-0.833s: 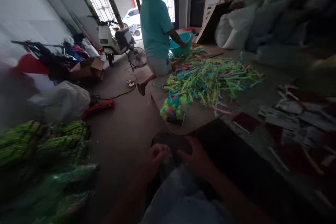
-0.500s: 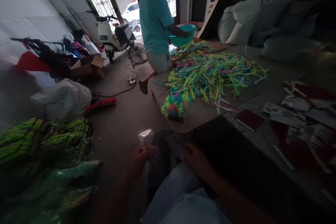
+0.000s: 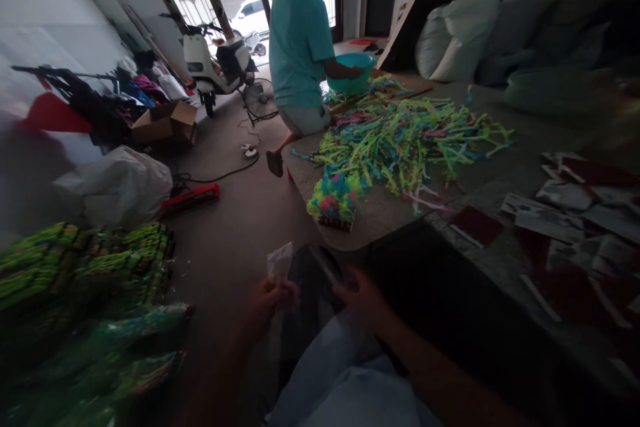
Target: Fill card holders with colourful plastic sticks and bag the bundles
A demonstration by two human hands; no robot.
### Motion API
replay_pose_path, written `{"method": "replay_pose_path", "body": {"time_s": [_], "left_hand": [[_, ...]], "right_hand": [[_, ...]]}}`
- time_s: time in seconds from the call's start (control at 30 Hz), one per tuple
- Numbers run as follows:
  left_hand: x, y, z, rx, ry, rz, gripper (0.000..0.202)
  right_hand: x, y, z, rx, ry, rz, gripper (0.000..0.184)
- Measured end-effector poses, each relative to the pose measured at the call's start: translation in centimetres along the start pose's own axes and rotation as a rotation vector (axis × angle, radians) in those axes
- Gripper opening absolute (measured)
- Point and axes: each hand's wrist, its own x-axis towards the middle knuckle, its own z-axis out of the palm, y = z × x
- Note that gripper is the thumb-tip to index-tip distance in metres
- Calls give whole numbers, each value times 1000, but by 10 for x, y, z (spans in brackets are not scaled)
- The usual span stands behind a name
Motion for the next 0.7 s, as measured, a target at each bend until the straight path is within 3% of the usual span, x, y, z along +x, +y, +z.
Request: {"method": "replay_pose_path", "body": {"time_s": [0.17, 0.33, 0.63, 0.7], "left_hand": [[-1, 3, -21, 62, 38, 11, 38], [4, 1, -45, 118, 88, -16, 37], [15, -9, -85, 225, 140, -15, 35], [16, -9, -95, 265, 159, -25, 34]], "right_hand": [[9, -4, -20, 318, -194, 120, 49], [9, -4, -36, 594, -184, 213, 42], [9, -4, -44, 644, -384, 329, 32], [4, -9, -45, 596, -396, 282, 29]]}}
